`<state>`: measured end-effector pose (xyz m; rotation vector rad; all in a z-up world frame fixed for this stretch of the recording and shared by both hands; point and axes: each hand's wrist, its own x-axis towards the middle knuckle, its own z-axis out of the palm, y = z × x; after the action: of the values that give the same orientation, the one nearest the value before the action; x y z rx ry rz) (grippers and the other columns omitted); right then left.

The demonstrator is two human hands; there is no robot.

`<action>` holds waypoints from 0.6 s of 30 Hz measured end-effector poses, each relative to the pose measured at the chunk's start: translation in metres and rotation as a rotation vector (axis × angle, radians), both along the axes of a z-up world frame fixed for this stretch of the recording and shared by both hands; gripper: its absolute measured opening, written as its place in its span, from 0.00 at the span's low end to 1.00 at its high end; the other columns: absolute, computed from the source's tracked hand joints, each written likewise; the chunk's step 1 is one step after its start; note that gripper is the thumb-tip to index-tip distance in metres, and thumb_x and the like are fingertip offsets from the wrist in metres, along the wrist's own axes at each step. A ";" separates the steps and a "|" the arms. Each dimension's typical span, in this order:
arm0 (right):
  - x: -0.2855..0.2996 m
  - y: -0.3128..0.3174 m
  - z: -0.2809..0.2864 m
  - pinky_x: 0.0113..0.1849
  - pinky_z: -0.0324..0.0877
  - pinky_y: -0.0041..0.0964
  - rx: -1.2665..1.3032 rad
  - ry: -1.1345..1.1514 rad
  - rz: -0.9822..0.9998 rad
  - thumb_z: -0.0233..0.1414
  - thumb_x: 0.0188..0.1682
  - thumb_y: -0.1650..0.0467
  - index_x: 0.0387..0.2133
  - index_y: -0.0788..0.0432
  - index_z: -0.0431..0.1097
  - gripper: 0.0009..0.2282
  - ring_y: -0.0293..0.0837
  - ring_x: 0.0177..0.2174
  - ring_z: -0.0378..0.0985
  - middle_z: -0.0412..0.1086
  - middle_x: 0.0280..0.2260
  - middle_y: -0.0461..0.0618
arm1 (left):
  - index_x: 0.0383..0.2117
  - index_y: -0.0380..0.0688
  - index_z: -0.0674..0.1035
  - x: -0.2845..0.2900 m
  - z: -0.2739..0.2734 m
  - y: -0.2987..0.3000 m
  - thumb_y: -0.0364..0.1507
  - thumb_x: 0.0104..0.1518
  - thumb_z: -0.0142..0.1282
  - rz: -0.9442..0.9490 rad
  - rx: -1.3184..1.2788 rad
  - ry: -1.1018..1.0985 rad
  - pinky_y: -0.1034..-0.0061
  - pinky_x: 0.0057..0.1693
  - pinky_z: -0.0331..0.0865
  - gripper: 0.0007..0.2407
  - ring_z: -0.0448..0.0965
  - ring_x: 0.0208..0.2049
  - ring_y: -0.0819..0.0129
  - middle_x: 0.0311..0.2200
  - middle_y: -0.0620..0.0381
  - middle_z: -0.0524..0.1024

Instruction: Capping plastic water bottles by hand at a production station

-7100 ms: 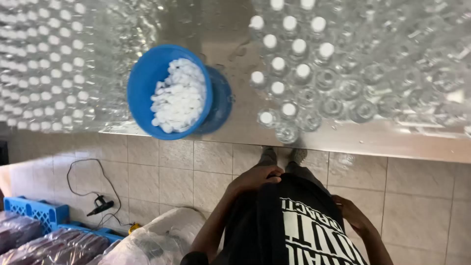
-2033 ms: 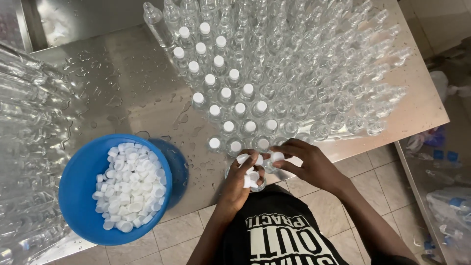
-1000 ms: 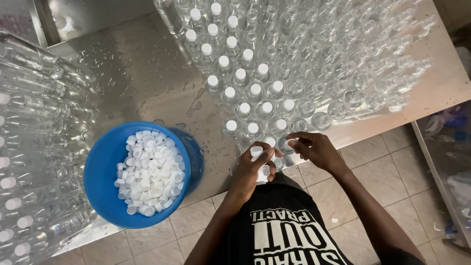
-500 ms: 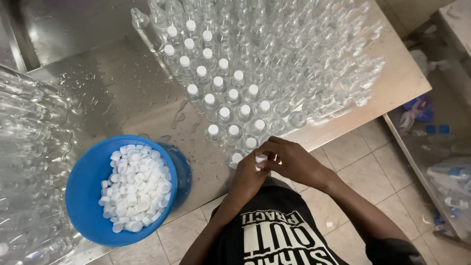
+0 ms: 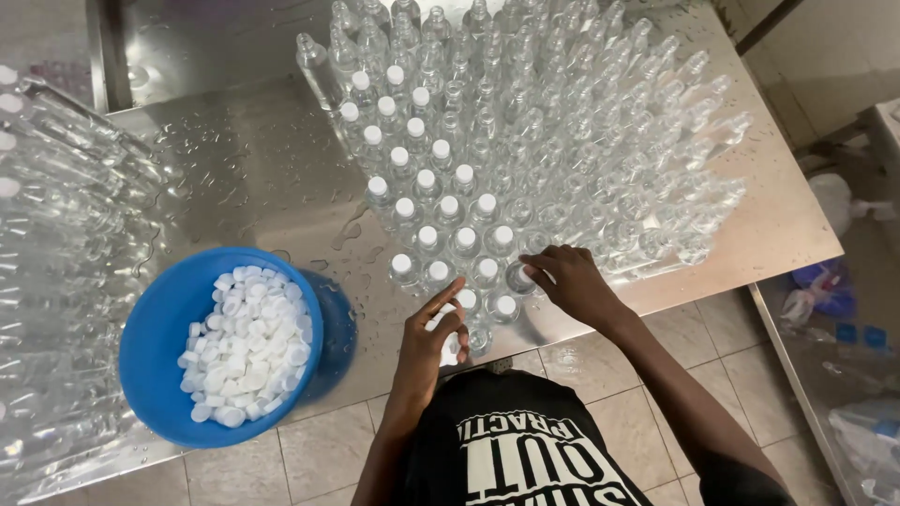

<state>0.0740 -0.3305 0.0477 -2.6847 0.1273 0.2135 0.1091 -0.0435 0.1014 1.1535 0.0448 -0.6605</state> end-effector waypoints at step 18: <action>0.001 -0.023 -0.004 0.48 0.74 0.45 0.168 -0.249 -0.054 0.58 0.58 0.59 0.45 0.44 0.85 0.10 0.48 0.38 0.84 0.82 0.29 0.44 | 0.56 0.27 0.83 -0.023 -0.012 -0.066 0.25 0.62 0.67 0.236 -0.048 0.014 0.72 0.25 0.73 0.17 0.81 0.22 0.61 0.34 0.44 0.74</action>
<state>0.0745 -0.3536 0.0435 -2.5121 0.1003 -0.1221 0.0857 -0.1096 0.0898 1.0780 0.1733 -0.4578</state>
